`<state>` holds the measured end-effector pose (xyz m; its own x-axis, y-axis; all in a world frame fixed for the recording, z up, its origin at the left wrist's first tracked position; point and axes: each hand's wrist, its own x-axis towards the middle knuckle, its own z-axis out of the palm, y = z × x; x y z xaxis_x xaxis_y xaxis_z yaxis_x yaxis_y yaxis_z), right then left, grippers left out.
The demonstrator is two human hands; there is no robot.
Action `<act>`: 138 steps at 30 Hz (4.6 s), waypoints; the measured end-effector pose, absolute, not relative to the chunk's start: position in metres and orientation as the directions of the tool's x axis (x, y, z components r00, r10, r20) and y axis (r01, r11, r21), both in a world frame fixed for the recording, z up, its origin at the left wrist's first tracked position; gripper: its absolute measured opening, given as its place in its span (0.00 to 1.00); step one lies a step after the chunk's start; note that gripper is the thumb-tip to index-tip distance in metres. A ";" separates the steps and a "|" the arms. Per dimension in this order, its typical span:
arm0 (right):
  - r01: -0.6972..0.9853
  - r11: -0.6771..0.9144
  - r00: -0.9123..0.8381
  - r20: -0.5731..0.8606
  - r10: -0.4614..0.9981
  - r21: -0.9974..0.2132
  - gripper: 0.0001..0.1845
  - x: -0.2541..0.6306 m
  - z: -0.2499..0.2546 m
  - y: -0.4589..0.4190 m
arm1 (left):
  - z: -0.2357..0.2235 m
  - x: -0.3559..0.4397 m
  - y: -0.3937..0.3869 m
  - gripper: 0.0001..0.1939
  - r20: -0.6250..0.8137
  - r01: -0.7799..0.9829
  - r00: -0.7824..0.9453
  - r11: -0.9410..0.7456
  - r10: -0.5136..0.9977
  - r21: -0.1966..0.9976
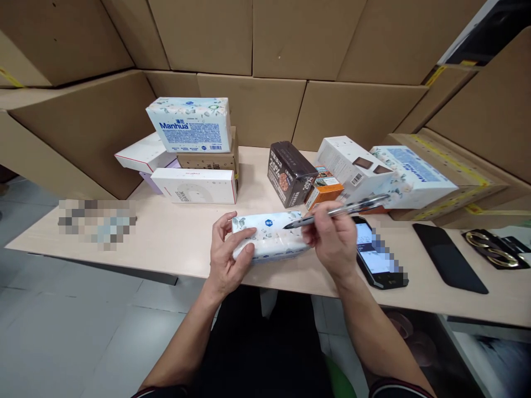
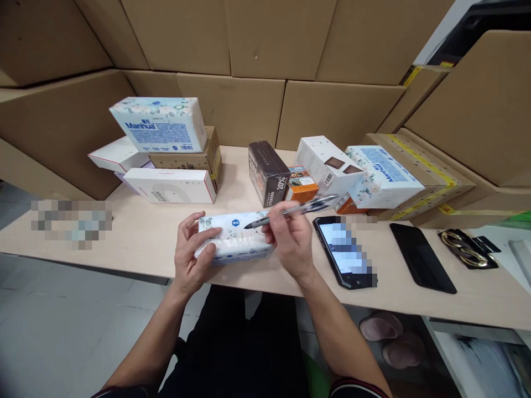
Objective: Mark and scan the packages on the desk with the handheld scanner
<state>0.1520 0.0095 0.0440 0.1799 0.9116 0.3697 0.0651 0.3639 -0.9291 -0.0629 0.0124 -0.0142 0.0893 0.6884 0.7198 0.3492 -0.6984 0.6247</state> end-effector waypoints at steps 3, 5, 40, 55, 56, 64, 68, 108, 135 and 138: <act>0.199 0.386 0.129 0.415 0.901 -0.901 0.15 0.144 0.040 0.008 | -0.015 -0.063 0.012 0.13 0.726 0.358 0.084 -0.701 0.682 0.617; 0.223 0.404 0.174 0.444 0.879 -0.887 0.15 0.142 0.037 0.009 | -0.015 -0.063 0.012 0.12 0.728 0.365 0.082 -0.700 0.681 0.614; 0.537 0.421 0.129 0.565 0.815 -0.731 0.15 0.141 0.042 0.016 | -0.013 -0.066 0.011 0.12 0.732 0.401 0.099 -0.700 0.674 0.590; 0.221 0.492 0.401 0.539 0.741 -0.842 0.12 0.159 0.030 0.010 | -0.016 -0.065 0.015 0.12 0.763 0.412 0.080 -0.718 0.642 0.561; 0.298 0.485 0.399 0.568 0.719 -0.822 0.11 0.165 0.027 0.010 | -0.017 -0.065 0.015 0.12 0.762 0.412 0.073 -0.715 0.644 0.564; 0.914 0.339 -0.221 0.427 0.877 -0.224 0.30 0.199 0.002 -0.007 | -0.019 -0.066 0.016 0.11 0.761 0.410 0.056 -0.710 0.646 0.572; 0.965 0.247 -0.260 0.236 0.936 0.083 0.26 0.193 -0.002 -0.007 | -0.018 -0.066 0.016 0.10 0.756 0.397 0.049 -0.707 0.653 0.585; 0.850 -0.265 0.464 0.408 0.786 -0.455 0.39 0.261 -0.038 -0.085 | -0.039 -0.045 -0.044 0.14 0.941 0.445 -0.055 -0.835 0.335 0.323; 0.859 0.211 0.277 0.770 0.574 -0.466 0.42 0.146 -0.018 -0.106 | -0.025 0.014 -0.047 0.35 0.745 0.066 0.214 -0.771 0.631 0.634; 0.858 0.223 0.267 0.772 0.576 -0.462 0.42 0.145 -0.018 -0.104 | -0.025 0.011 -0.047 0.34 0.743 0.060 0.208 -0.766 0.637 0.640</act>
